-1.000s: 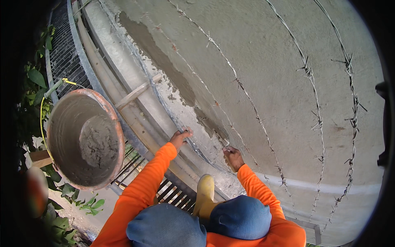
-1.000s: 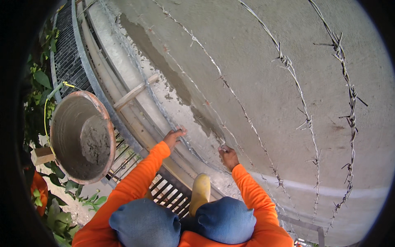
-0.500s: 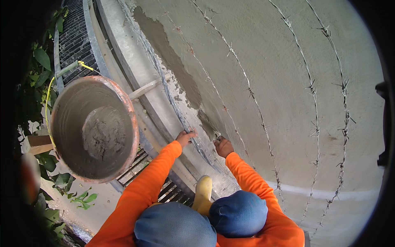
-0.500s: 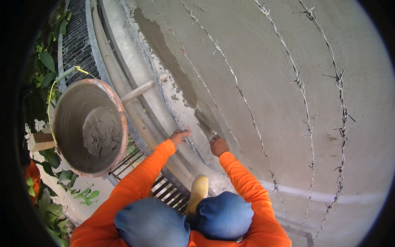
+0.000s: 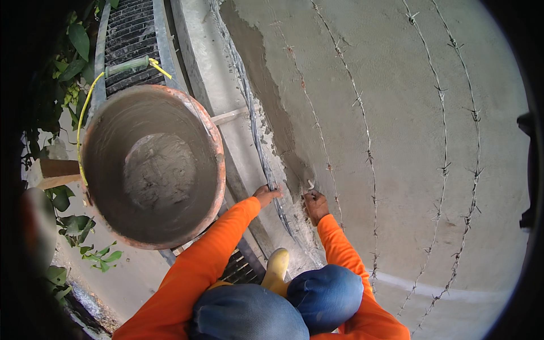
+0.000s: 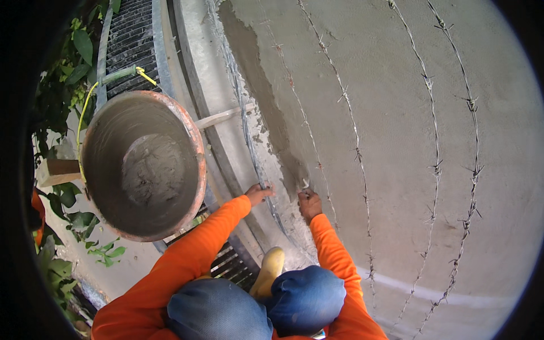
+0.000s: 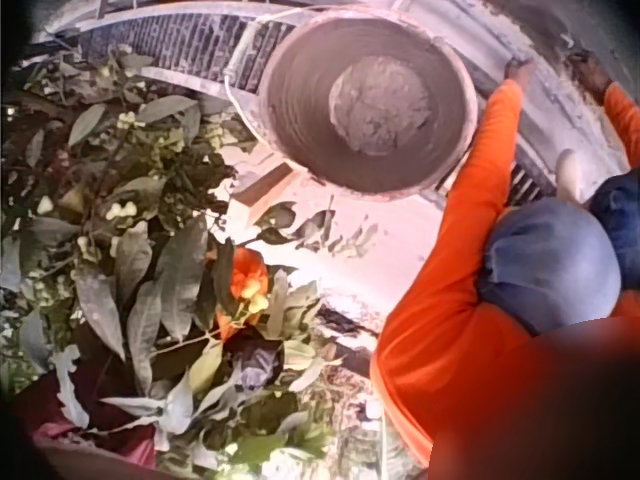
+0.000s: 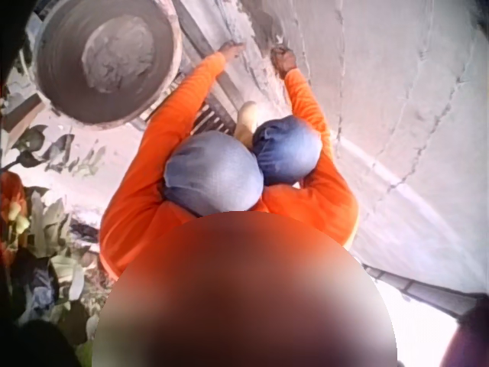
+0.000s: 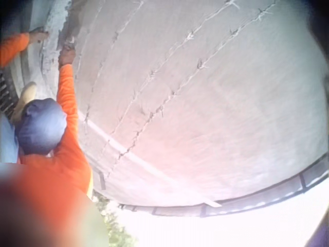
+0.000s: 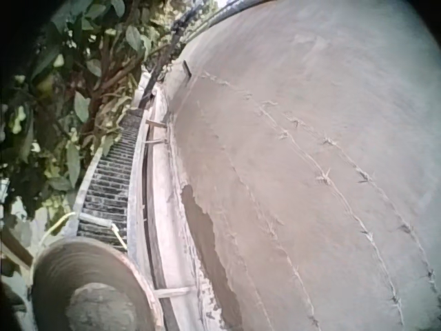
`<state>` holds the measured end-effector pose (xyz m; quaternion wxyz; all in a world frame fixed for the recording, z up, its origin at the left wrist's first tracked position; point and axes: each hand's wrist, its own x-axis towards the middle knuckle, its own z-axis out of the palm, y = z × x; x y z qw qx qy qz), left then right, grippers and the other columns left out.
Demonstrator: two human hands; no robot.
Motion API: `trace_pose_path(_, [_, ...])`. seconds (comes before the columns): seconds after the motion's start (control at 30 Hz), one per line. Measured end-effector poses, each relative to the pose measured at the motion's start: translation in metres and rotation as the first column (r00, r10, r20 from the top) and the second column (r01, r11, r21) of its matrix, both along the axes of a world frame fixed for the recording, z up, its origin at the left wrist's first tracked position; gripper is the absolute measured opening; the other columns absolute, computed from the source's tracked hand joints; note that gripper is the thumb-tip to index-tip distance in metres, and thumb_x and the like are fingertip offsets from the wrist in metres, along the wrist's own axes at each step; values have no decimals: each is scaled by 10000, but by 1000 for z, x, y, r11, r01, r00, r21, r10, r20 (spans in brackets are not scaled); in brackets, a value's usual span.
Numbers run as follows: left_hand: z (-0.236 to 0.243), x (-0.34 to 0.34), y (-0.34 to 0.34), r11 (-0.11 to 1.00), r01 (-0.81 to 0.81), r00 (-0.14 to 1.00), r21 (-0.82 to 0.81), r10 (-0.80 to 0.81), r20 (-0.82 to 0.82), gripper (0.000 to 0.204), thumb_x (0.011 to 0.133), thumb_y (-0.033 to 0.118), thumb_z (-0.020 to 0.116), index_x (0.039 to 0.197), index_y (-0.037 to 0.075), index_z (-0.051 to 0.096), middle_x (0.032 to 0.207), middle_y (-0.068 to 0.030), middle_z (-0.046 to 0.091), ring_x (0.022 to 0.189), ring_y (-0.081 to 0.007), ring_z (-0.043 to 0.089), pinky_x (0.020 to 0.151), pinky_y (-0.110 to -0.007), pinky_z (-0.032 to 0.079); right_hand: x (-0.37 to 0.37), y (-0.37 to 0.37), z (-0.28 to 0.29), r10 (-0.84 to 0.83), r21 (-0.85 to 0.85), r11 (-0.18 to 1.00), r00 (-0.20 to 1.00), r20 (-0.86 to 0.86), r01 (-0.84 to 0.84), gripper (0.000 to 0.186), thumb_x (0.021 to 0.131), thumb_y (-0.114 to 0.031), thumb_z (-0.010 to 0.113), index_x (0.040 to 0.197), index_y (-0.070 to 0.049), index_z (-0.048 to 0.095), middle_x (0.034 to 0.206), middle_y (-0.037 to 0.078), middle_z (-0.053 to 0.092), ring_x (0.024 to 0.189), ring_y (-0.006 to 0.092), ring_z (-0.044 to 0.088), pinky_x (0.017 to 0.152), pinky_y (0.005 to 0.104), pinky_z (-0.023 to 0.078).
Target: The person scoops cement from a bucket with a trowel and applies it to a concrete wall topped with barbed wire. They repeatedly smooth the cement along the wall edge while standing on a metal grate platform.
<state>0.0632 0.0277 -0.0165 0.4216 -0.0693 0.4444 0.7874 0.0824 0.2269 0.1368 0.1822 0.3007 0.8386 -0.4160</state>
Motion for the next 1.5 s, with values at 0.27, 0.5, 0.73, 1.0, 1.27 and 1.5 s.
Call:
trace_pose_path(0.27, [2,-3,-3,1000,11,999,-21,-12,-41,350,834,302,760,1159,201,674,1140,8,672,1069,-158,593,824,-356,473,39,12,12,193,231,960,973,-126,-160,427,968,-445,615,967,-20,643,658,74,611,531,190,579,522,352,481])
trace_pose_path(0.5, [6,-4,1,1000,-19,999,14,19,-26,312,850,293,737,1143,206,672,1101,14,682,1019,-149,595,815,-356,471,23,13,-8,392,307,873,920,20,-379,465,971,-464,585,956,-1,618,674,72,614,528,160,570,499,346,490])
trace_pose_path(0.73, [11,-5,-6,1000,6,1000,11,-6,22,390,819,295,792,1179,178,695,1074,27,679,944,-112,579,768,-308,451,-18,0,-25,398,395,836,916,41,-381,497,960,-443,593,1148,11,666,808,252,700,619,326,703,576,437,554])
trace_pose_path(1.0, [16,-5,-6,1000,13,999,-22,-13,29,375,859,314,728,1207,189,660,1151,5,680,1096,-158,596,907,-396,456,-51,-35,-11,279,147,943,951,134,-298,453,977,-409,575,1146,1,667,757,175,670,570,272,644,518,411,514])
trace_pose_path(1.27, [13,-9,-11,999,31,999,-11,-31,-8,309,855,299,734,1147,219,667,1118,22,658,1084,-148,573,879,-383,457,-15,-17,-4,113,98,985,966,231,-139,403,1005,-396,547,1114,-20,642,720,80,600,546,177,555,478,344,465])
trace_pose_path(1.5, [4,-9,-8,999,35,999,18,-35,15,277,835,295,753,1096,249,673,1086,48,676,1022,-114,569,837,-352,435,41,32,1,81,148,981,955,284,-128,419,994,-411,558,1132,-26,646,740,109,643,566,198,604,506,369,503])
